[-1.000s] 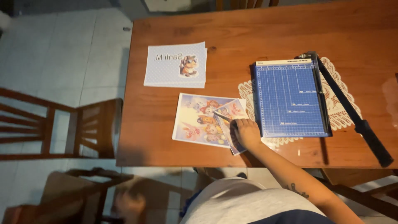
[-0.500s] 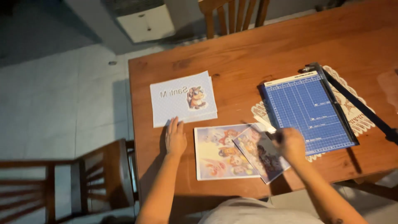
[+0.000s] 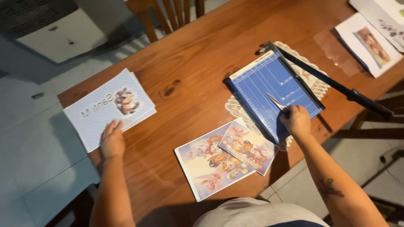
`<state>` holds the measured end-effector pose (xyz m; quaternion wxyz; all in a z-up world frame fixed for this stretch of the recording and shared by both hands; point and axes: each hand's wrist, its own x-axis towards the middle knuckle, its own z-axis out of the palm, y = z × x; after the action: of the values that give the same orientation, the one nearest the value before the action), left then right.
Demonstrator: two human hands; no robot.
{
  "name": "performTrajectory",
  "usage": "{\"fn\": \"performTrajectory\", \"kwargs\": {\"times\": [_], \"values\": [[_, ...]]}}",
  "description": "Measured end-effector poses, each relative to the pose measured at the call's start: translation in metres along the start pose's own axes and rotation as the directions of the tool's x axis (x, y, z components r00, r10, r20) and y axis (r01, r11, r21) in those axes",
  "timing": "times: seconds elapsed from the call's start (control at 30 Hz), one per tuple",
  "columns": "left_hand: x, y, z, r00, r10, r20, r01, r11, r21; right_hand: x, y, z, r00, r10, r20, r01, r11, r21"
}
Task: Cutting printed designs from paper using scissors and folding them.
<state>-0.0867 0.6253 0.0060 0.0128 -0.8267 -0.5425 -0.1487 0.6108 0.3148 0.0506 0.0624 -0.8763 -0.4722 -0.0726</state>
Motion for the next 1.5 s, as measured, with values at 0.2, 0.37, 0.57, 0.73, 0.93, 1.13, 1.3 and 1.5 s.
{"fn": "performTrajectory", "kwargs": {"times": [0.2, 0.37, 0.57, 0.73, 0.93, 1.13, 1.3, 1.5], "values": [[-0.001, 0.016, -0.013, 0.995, -0.101, 0.024, 0.102, 0.993, -0.055, -0.021, -0.037, -0.037, 0.963, -0.207, -0.175, 0.178, 0.970, -0.168], [-0.031, 0.130, -0.063, 0.980, -0.165, -0.108, 0.133, 0.959, -0.252, -0.094, -0.120, -0.064, 0.918, -0.355, 0.177, 0.285, 0.901, 0.327], [-0.101, 0.220, -0.074, 0.998, 0.022, 0.060, 0.004, 0.914, -0.405, -0.124, -0.103, -0.015, 0.939, -0.286, 0.194, 0.284, 0.958, 0.036], [-0.118, 0.227, -0.055, 0.999, -0.049, 0.024, 0.054, 0.919, -0.390, -0.122, -0.097, -0.012, 0.908, -0.316, 0.273, 0.236, 0.927, 0.291], [-0.128, 0.242, -0.049, 0.987, -0.156, -0.045, 0.126, 0.908, -0.401, -0.107, -0.179, -0.062, 0.670, -0.690, 0.273, 0.480, 0.683, 0.550], [-0.148, 0.320, -0.079, 0.987, -0.002, -0.164, -0.079, 0.871, -0.485, -0.110, -0.169, -0.061, 0.855, -0.475, 0.209, 0.313, 0.793, 0.523], [-0.173, 0.373, -0.082, 0.932, 0.360, -0.040, -0.320, 0.766, -0.557, -0.122, -0.118, -0.017, 0.822, -0.041, 0.568, -0.153, 0.945, 0.289], [-0.179, 0.389, -0.069, 0.866, 0.452, 0.214, -0.314, 0.825, -0.470, -0.138, -0.103, -0.030, 0.766, -0.063, 0.640, -0.103, 0.971, 0.218]]}}
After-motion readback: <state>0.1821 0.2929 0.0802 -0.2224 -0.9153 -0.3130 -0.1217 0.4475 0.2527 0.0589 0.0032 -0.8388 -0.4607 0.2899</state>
